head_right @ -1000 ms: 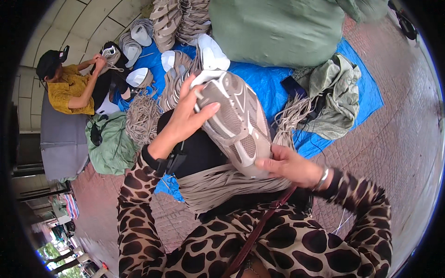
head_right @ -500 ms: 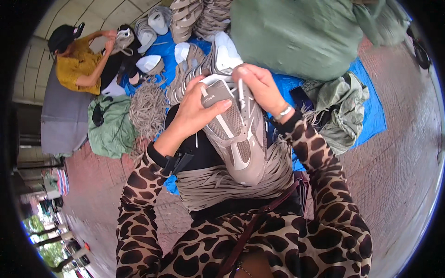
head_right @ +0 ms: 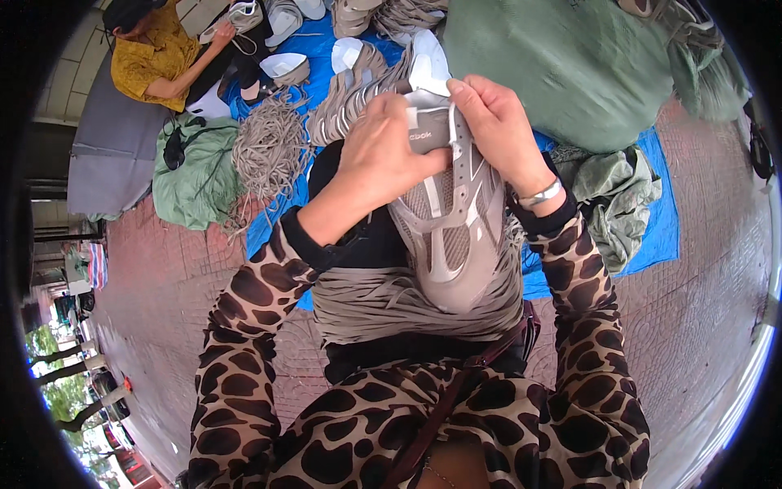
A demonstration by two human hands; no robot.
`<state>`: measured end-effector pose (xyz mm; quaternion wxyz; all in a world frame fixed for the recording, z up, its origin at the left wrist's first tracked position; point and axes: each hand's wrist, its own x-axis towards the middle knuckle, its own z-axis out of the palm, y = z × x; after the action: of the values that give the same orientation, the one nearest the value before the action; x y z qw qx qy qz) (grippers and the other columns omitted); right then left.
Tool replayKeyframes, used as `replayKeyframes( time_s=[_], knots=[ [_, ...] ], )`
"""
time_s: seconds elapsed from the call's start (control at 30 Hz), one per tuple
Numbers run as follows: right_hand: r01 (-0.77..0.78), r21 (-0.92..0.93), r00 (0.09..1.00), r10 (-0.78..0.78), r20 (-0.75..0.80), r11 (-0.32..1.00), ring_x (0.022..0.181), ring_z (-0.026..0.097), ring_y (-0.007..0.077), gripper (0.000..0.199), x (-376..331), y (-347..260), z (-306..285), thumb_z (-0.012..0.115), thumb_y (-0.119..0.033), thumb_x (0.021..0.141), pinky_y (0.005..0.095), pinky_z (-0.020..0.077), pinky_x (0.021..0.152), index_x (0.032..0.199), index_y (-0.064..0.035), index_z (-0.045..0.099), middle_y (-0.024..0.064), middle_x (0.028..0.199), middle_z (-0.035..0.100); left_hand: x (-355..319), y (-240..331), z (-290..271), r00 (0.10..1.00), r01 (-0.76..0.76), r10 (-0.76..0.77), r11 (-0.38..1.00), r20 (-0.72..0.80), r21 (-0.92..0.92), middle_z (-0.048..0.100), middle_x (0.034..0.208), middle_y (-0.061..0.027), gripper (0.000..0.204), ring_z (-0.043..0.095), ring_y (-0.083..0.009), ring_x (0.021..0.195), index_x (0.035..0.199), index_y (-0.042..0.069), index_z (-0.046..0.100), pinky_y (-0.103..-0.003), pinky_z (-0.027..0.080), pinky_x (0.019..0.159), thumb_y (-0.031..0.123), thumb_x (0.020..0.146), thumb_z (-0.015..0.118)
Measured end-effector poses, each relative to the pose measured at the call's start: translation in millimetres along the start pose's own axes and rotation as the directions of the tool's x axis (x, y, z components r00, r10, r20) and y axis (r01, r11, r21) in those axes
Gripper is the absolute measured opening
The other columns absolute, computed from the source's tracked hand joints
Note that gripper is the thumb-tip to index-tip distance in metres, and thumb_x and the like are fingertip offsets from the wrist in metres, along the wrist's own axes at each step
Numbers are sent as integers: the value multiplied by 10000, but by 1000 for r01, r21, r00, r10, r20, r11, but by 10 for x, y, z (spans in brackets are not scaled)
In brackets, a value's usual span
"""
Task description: The person sits on a blue tarp on a sidewalk and laces a beige Reebok sneaker. They thread the laces through the eyelets, pull them tight, and tie a knot. Another person is visible in the background performing a similar task.
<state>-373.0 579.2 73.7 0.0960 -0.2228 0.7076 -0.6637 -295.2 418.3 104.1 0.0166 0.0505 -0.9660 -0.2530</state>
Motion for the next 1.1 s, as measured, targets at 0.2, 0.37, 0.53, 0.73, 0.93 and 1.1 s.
replayKeyframes(
  time_s=[0.2, 0.37, 0.53, 0.73, 0.93, 1.1],
  knots=[
    [230, -442, 951, -296, -86, 867, 800, 546, 425, 280, -62, 129, 124, 509, -244, 1012, 454, 454, 715, 884, 0, 557, 235, 832, 565, -320, 50, -76, 913, -277, 286, 958, -293, 73, 264, 1539, -282, 880, 225, -448, 1450, 1470, 29, 329, -645, 148, 1132, 375, 768, 733],
    [380, -228, 925, -363, 113, 896, 764, 571, 219, 229, -50, 76, 22, 559, -233, 998, 335, 477, 726, 982, -16, 634, 102, 831, 624, -1064, 180, 125, 743, -646, 637, 763, 208, -26, 375, 1522, -166, 631, 247, -348, 1469, 1433, 21, 445, -569, 150, 1171, 287, 889, 624],
    [97, 87, 993, -102, 63, 992, 748, 476, 26, 201, -157, 142, 18, 592, -204, 994, 209, 421, 676, 935, -20, 648, -82, 784, 572, -1155, 133, 307, 718, -650, 659, 750, 225, -124, 415, 1502, -142, 517, 269, -310, 1465, 1351, -24, 522, -543, 178, 1182, 210, 899, 609],
    [200, 43, 979, -201, 26, 979, 752, 454, 39, 225, -111, 433, -10, 575, -209, 998, 227, 408, 669, 889, -18, 620, -73, 763, 535, -1078, 133, 359, 729, -630, 631, 770, 265, -98, 418, 1492, -159, 447, 255, -330, 1466, 1341, -24, 529, -559, 173, 1189, 190, 949, 534],
    [257, -224, 953, -209, 219, 940, 916, 507, 77, 235, 74, 366, -131, 528, -240, 1021, 257, 442, 848, 1085, -23, 593, 2, 945, 582, -786, -108, 167, 809, -587, 568, 774, -149, -238, 559, 1343, -168, 414, 503, -337, 1278, 1298, 77, 583, -419, 394, 1075, 114, 887, 617],
    [589, -578, 766, -618, 177, 564, 1213, 509, 248, 365, -333, 101, -73, 558, -235, 977, 362, 385, 1045, 1278, -30, 533, 115, 1282, 560, -101, -456, -101, 983, -170, 183, 924, 7, -342, 630, 1164, -161, 493, 568, -253, 1145, 1330, 3, 527, -356, 411, 1006, 340, 977, 593]
  ],
)
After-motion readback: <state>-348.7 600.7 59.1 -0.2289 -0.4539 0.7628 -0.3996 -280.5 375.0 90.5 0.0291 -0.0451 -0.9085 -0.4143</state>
